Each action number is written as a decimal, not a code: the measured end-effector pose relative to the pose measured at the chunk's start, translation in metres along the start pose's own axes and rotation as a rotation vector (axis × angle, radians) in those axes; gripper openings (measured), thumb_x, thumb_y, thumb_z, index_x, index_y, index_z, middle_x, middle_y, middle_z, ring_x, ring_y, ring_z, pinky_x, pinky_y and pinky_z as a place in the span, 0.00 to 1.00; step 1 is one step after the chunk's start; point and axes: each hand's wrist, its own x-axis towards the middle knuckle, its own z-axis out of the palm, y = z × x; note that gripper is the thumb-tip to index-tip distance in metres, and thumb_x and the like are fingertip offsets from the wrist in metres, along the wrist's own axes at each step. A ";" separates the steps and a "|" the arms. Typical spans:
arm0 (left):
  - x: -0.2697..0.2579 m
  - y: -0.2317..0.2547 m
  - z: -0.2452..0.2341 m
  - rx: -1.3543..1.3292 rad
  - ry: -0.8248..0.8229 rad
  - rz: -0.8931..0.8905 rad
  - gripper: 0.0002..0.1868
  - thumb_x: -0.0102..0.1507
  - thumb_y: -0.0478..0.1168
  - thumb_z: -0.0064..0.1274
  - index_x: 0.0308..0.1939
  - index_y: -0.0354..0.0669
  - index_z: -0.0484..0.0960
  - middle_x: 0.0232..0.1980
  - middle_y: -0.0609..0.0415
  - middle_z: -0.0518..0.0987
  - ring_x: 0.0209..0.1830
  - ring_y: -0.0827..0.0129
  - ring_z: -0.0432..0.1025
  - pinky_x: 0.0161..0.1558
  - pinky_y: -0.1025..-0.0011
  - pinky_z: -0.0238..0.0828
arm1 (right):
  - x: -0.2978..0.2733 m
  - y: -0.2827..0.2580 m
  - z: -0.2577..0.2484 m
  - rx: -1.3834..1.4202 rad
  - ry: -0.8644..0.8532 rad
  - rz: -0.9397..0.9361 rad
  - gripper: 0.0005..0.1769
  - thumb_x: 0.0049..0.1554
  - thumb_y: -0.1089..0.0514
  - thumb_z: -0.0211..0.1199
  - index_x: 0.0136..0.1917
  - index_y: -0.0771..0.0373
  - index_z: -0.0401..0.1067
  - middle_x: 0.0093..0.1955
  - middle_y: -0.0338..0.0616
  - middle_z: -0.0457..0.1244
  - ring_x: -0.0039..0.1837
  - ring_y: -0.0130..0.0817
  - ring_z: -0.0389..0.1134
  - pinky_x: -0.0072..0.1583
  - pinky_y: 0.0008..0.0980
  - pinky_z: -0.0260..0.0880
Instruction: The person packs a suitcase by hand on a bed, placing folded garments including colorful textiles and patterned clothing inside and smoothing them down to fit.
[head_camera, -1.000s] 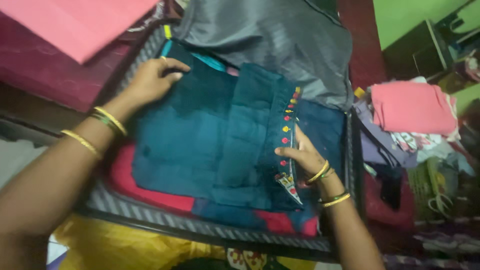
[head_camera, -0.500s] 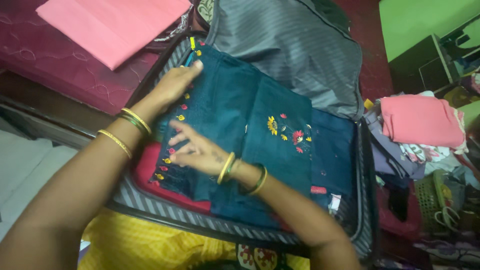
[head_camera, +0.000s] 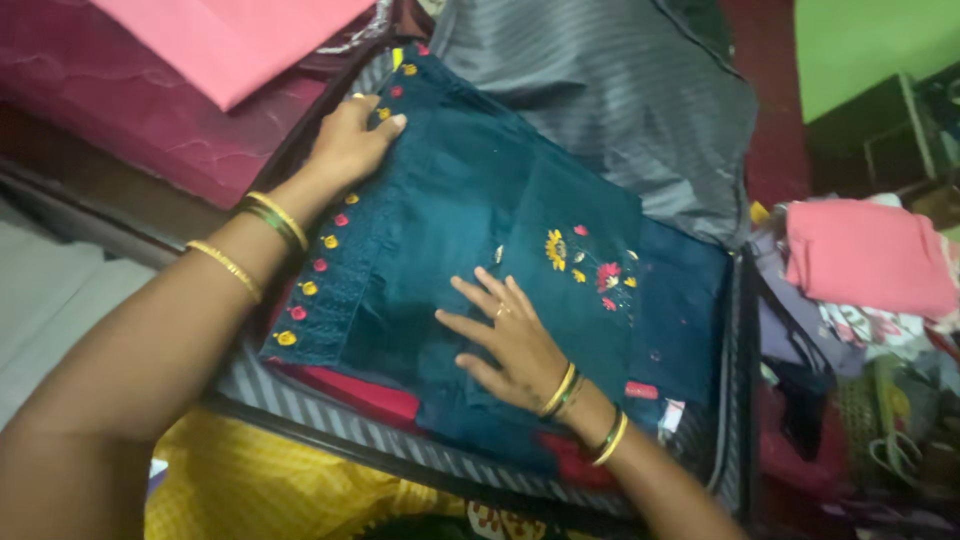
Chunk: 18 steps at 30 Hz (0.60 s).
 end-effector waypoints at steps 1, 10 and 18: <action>-0.001 0.006 -0.003 -0.011 -0.028 -0.042 0.27 0.64 0.51 0.56 0.61 0.36 0.80 0.56 0.37 0.81 0.57 0.50 0.77 0.58 0.58 0.71 | -0.001 -0.006 0.002 0.039 0.016 0.017 0.35 0.52 0.50 0.69 0.71 0.55 0.69 0.80 0.53 0.52 0.82 0.59 0.45 0.78 0.63 0.40; -0.002 0.010 -0.011 -0.158 -0.115 -0.107 0.25 0.64 0.51 0.56 0.56 0.35 0.81 0.46 0.45 0.85 0.38 0.68 0.79 0.37 0.70 0.74 | 0.000 -0.039 0.011 0.128 -0.014 0.022 0.41 0.48 0.47 0.74 0.72 0.59 0.66 0.76 0.56 0.55 0.77 0.55 0.53 0.75 0.55 0.50; -0.009 0.027 -0.018 -0.117 -0.293 -0.332 0.31 0.67 0.59 0.54 0.51 0.27 0.81 0.39 0.44 0.80 0.30 0.63 0.72 0.31 0.63 0.69 | 0.001 0.006 -0.009 -0.098 0.156 0.335 0.24 0.59 0.44 0.64 0.62 0.60 0.72 0.45 0.51 0.64 0.47 0.52 0.69 0.45 0.46 0.70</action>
